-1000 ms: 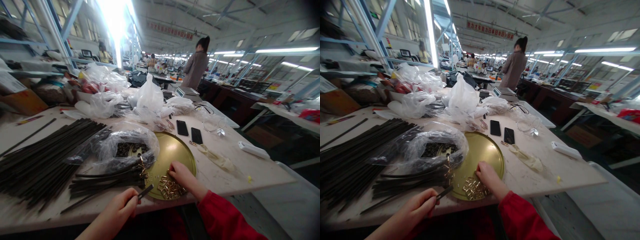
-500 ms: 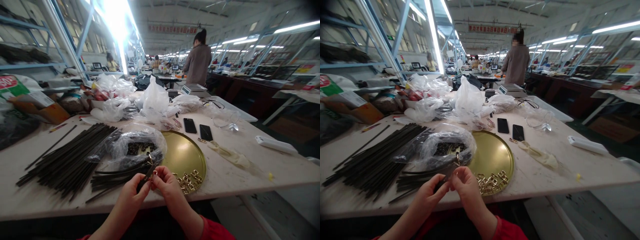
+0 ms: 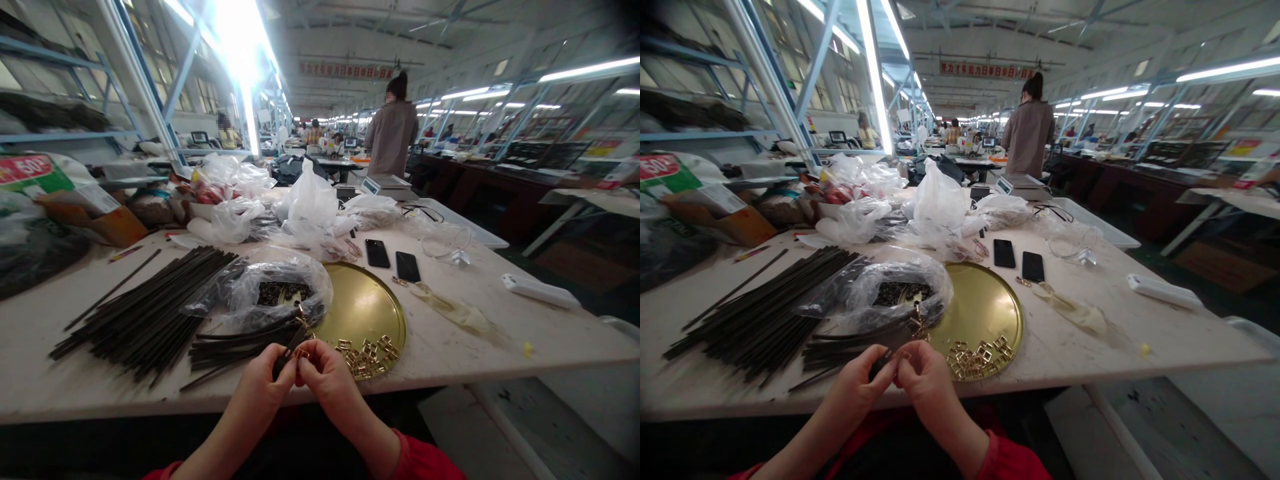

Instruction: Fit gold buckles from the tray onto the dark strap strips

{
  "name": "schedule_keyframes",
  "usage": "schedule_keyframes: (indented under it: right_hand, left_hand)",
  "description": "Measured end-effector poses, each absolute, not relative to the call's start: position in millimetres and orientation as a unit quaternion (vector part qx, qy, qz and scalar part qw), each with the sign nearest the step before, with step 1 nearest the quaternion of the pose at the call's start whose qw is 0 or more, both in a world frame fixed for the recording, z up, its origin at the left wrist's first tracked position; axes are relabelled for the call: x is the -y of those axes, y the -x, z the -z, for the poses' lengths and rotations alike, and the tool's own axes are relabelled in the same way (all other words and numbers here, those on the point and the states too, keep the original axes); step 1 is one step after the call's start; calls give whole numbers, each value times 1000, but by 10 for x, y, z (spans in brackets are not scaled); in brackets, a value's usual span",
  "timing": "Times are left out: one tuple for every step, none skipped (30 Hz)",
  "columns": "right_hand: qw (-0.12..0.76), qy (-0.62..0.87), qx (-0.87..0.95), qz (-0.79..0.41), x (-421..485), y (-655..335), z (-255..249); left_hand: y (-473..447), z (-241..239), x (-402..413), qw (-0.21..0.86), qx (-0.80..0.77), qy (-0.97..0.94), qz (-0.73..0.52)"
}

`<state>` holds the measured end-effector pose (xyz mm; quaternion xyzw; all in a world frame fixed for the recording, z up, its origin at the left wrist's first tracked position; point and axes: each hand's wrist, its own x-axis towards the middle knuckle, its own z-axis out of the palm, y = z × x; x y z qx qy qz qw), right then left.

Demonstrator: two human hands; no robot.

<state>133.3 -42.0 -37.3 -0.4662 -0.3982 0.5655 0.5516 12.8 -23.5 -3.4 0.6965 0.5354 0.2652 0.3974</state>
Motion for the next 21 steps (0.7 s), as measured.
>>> schedule_keyframes:
  right_hand:
    - [552,467,401,-562,419,-1323,394]
    - [555,465,405,-558,421,-1315,414]
    - [562,461,405,-554,424,-1308,430]
    - [574,454,405,-548,429,-1304,439]
    - [590,448,401,-539,436,-1305,438]
    - [608,442,394,-529,442,-1310,428]
    - [623,438,384,-522,448,-1319,407]
    - [634,435,368,-523,453,-1332,378]
    - [639,430,348,-534,456,-1346,343]
    - [639,421,323,-557,458,-1360,305]
    - [637,406,294,-585,460,-1373,268]
    - [633,388,262,-617,462,-1382,234]
    - [627,370,229,-646,464,-1386,205]
    - [621,354,199,-671,468,-1386,183]
    - [614,342,172,-691,473,-1381,167]
    - [605,336,150,-706,480,-1372,158]
    - [596,334,134,-718,488,-1358,154]
    - [589,333,124,-726,496,-1342,155]
    - [584,333,121,-731,504,-1324,160]
    - [580,332,123,-733,511,-1305,168]
    - [580,331,129,-733,516,-1286,181]
  left_hand:
    - [-134,43,238,391,-538,-695,-271]
    - [-140,51,240,385,-541,-695,-276]
    - [-143,55,242,379,-543,-694,-280]
    - [-142,54,243,376,-543,-695,-283]
    - [-135,47,243,377,-539,-698,-283]
    - [-122,35,242,379,-531,-702,-284]
    - [-102,19,240,384,-521,-707,-286]
    - [-76,2,235,389,-510,-711,-289]
    - [-45,-13,230,395,-501,-713,-291]
    - [-13,-25,225,400,-494,-715,-291]
    - [20,-32,222,404,-490,-717,-287]
    - [51,-33,221,408,-487,-720,-279]
    - [77,-28,223,412,-484,-724,-268]
    - [97,-20,227,414,-481,-729,-258]
    - [110,-10,233,412,-477,-735,-251]
    - [117,0,240,407,-475,-740,-248]
    - [117,7,246,401,-473,-744,-248]
    - [113,11,250,397,-470,-749,-247]
    - [106,12,253,394,-468,-753,-243]
    - [96,10,255,393,-467,-755,-238]
    - [85,6,256,396,-469,-754,-234]
